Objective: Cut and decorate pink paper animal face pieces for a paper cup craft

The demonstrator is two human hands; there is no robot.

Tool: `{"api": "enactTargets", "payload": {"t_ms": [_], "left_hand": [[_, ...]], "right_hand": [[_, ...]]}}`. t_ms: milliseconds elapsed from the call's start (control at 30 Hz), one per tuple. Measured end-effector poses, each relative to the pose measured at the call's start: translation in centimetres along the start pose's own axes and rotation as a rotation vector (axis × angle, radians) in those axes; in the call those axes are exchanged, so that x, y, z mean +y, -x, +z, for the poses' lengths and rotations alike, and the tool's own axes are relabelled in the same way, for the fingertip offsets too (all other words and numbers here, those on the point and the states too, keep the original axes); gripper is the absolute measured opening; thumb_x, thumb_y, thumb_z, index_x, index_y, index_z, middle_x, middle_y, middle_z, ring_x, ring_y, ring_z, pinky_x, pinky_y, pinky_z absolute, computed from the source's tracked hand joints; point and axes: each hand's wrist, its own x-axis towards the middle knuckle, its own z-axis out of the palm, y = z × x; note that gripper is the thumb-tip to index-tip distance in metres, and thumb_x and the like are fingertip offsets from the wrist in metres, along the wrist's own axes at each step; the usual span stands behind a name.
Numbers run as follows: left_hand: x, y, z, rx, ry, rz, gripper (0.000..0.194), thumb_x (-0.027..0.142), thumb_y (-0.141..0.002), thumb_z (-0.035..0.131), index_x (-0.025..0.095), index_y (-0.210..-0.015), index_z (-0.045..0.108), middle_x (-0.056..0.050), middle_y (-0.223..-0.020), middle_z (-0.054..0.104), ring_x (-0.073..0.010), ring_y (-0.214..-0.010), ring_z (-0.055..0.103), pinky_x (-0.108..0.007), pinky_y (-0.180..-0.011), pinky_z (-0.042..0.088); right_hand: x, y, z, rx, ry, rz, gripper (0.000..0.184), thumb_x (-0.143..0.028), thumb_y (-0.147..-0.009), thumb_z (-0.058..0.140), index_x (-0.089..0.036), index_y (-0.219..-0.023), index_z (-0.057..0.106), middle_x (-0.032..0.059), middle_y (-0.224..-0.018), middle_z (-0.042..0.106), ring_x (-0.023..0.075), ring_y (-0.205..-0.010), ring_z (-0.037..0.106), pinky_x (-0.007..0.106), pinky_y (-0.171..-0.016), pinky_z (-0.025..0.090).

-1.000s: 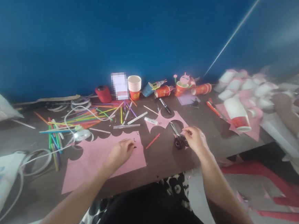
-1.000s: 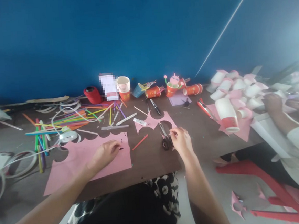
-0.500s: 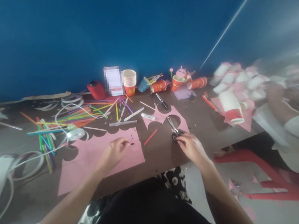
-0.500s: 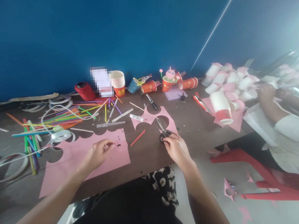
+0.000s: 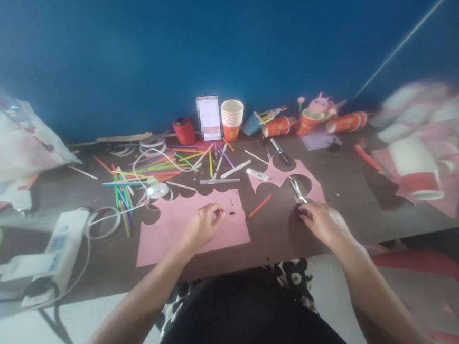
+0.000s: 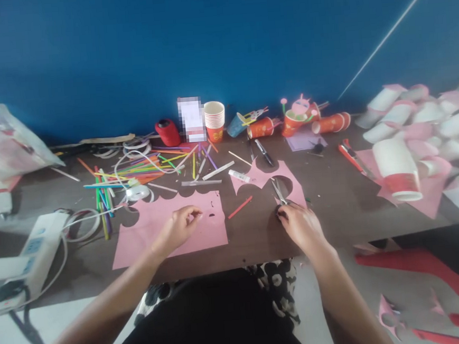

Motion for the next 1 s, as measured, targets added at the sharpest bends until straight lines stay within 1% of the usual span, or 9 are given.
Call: {"api": "enactTargets", "payload": {"t_ms": [133, 233, 300, 400, 500, 567, 700, 867, 1000], "left_hand": [[-0.1, 0.7, 0.1, -0.011, 0.027, 0.005, 0.013, 0.022, -0.085, 0.049, 0.018, -0.089, 0.061, -0.003, -0.089, 0.067, -0.0139, -0.081, 0.063, -0.026, -0.077, 0.049], [-0.1, 1.2, 0.4, -0.025, 0.040, -0.002, 0.014, 0.022, -0.085, 0.049, 0.018, -0.091, 0.062, -0.003, -0.090, 0.068, -0.0145, -0.084, 0.063, -0.025, -0.077, 0.049], [-0.1, 1.4, 0.5, -0.036, 0.043, -0.001, 0.015, 0.023, -0.085, 0.049, 0.018, -0.091, 0.062, -0.003, -0.090, 0.068, -0.0145, -0.084, 0.063, -0.025, -0.077, 0.049], [0.0, 1.6, 0.5, -0.054, 0.031, 0.015, 0.014, 0.024, -0.085, 0.049, 0.019, -0.089, 0.062, -0.003, -0.091, 0.068, -0.0146, -0.082, 0.062, -0.026, -0.077, 0.048], [0.0, 1.6, 0.6, -0.077, -0.002, 0.015, 0.015, 0.027, -0.086, 0.050, 0.020, -0.090, 0.061, -0.002, -0.091, 0.067, -0.0150, -0.080, 0.062, -0.026, -0.076, 0.047], [0.0, 1.4, 0.7, -0.078, -0.012, 0.021, 0.016, 0.030, -0.086, 0.049, 0.020, -0.090, 0.061, -0.002, -0.089, 0.067, -0.0150, -0.078, 0.061, -0.026, -0.074, 0.047], [0.0, 1.2, 0.9, -0.082, -0.026, 0.035, 0.018, 0.034, -0.087, 0.049, 0.022, -0.090, 0.061, -0.001, -0.088, 0.067, -0.0147, -0.077, 0.061, -0.025, -0.073, 0.046], [0.3, 1.2, 0.9, -0.093, -0.017, 0.047, 0.018, 0.033, -0.086, 0.049, 0.021, -0.090, 0.061, -0.002, -0.089, 0.067, -0.0151, -0.077, 0.061, -0.025, -0.072, 0.046], [1.1, 1.6, 0.9, -0.107, 0.020, 0.035, 0.016, 0.030, -0.086, 0.049, 0.021, -0.089, 0.062, -0.002, -0.089, 0.067, -0.0147, -0.076, 0.060, -0.026, -0.073, 0.045]], "right_hand": [[-0.2, -0.1, 0.0, -0.031, -0.002, 0.049, 0.011, -0.023, -0.077, 0.055, -0.025, -0.083, 0.064, 0.0012, -0.078, 0.068, 0.0175, -0.066, 0.060, 0.028, -0.058, 0.038], [-0.3, -0.2, -0.1, -0.058, 0.006, 0.050, 0.008, -0.022, -0.075, 0.055, -0.025, -0.079, 0.062, 0.0004, -0.075, 0.067, 0.0165, -0.062, 0.059, 0.027, -0.055, 0.037], [-0.3, -0.2, -0.2, -0.051, 0.005, 0.043, 0.009, -0.022, -0.075, 0.056, -0.025, -0.081, 0.062, 0.0000, -0.073, 0.067, 0.0159, -0.060, 0.059, 0.026, -0.055, 0.036], [-0.5, -0.1, -0.5, -0.035, -0.006, 0.040, 0.014, -0.023, -0.077, 0.055, -0.025, -0.089, 0.063, -0.0006, -0.074, 0.067, 0.0148, -0.060, 0.059, 0.025, -0.055, 0.037], [-0.7, -0.1, -1.0, -0.049, -0.007, 0.063, 0.016, -0.023, -0.077, 0.056, -0.025, -0.091, 0.064, -0.0007, -0.075, 0.067, 0.0144, -0.063, 0.060, 0.025, -0.057, 0.037], [-0.9, -0.2, -1.3, -0.070, -0.005, 0.074, 0.015, -0.021, -0.076, 0.057, -0.025, -0.089, 0.064, -0.0004, -0.076, 0.068, 0.0149, -0.066, 0.061, 0.024, -0.059, 0.037], [-1.0, -0.6, -1.6, -0.100, -0.006, 0.083, 0.010, -0.019, -0.074, 0.058, -0.024, -0.082, 0.062, -0.0010, -0.071, 0.067, 0.0142, -0.062, 0.060, 0.024, -0.057, 0.036], [-0.9, -0.5, -1.4, -0.067, -0.016, 0.093, 0.008, -0.017, -0.074, 0.054, -0.023, -0.074, 0.059, -0.0013, -0.069, 0.066, 0.0145, -0.062, 0.059, 0.024, -0.057, 0.034], [-0.5, 0.7, -1.5, -0.021, -0.053, 0.123, 0.007, -0.018, -0.074, 0.052, -0.023, -0.072, 0.057, -0.0011, -0.069, 0.065, 0.0145, -0.060, 0.057, 0.024, -0.057, 0.035]]}}
